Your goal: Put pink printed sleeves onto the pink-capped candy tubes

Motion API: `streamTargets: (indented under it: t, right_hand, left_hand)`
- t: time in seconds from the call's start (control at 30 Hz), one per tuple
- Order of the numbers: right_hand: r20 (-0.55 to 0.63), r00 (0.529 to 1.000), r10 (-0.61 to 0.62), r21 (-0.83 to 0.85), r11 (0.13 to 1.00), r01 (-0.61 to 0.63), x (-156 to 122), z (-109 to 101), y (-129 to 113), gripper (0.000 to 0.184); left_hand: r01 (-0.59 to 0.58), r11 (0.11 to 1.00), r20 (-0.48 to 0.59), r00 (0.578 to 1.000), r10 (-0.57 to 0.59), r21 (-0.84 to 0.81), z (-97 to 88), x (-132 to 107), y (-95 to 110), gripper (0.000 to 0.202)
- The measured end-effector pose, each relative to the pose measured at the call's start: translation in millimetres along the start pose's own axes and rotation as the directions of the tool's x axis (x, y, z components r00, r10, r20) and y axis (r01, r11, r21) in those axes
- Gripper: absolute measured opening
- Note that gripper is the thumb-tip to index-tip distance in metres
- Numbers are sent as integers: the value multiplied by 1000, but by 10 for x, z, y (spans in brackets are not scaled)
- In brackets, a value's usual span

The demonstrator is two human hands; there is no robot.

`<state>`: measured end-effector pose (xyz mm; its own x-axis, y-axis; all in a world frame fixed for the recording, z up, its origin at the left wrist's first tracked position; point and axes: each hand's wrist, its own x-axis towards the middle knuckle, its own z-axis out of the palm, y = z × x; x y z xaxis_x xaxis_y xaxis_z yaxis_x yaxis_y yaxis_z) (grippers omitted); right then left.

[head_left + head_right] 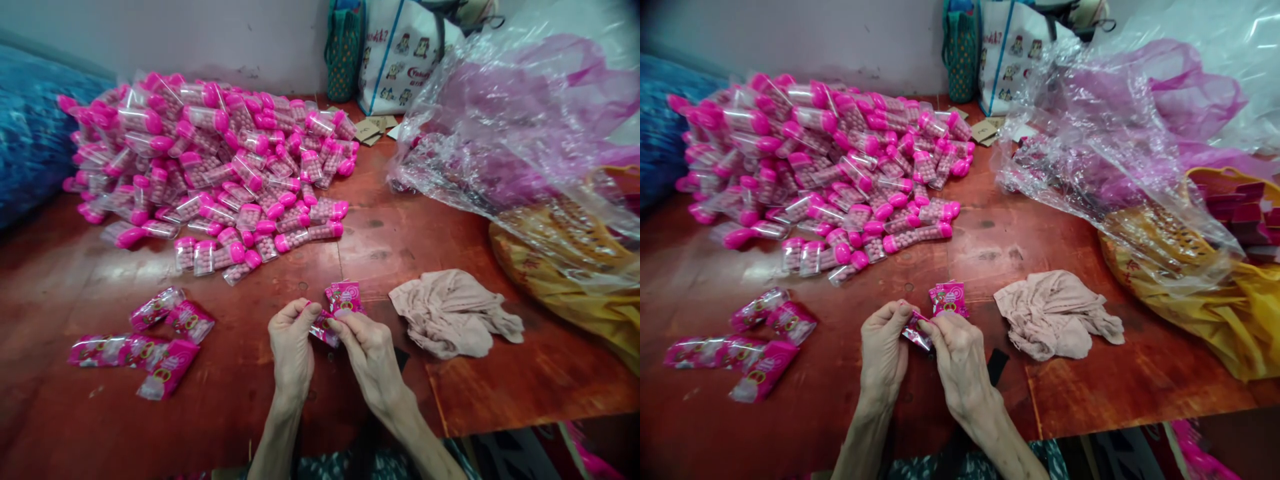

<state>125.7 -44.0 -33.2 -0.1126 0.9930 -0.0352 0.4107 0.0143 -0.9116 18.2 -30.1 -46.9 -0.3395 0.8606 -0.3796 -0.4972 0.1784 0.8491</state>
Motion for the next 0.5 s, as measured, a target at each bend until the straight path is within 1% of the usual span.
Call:
streamTargets:
  t: [0.1, 0.2, 0.27, 0.3, 0.37, 0.43, 0.5]
  right_hand:
    - [-22, 1000, -16, -42, 999, 15, -2, 7, -3, 31]
    - [-43, 998, -34, -41, 999, 32, -7, 13, 3, 32]
    - [-67, 997, -35, -36, 999, 33, -9, 12, 9, 32]
    - [-80, 996, -31, -39, 999, 28, -9, 9, 12, 33]
    - [-99, 995, -27, -55, 998, 21, -6, 2, 21, 34]
    - [-98, 995, -27, -68, 997, 20, -2, -4, 31, 34]
    - [-86, 996, -23, -66, 998, 17, 0, -10, 41, 33]
  left_hand:
    - [-12, 1000, 13, 1000, 12, 2, 4, -9, 6, 22]
    - [1, 1000, 47, 999, -1, 5, 17, -35, 31, 22]
    - [10, 1000, 77, 997, -12, 20, 20, -58, 50, 26]
    - [-5, 1000, 85, 996, 2, 31, 17, -67, 58, 29]
    - [-83, 995, 80, 994, 79, 55, 0, -77, 68, 31]
    - [-169, 981, 83, 983, 161, 95, -28, -73, 69, 25]
    - [-201, 970, 117, 976, 186, 134, -63, -60, 74, 17]
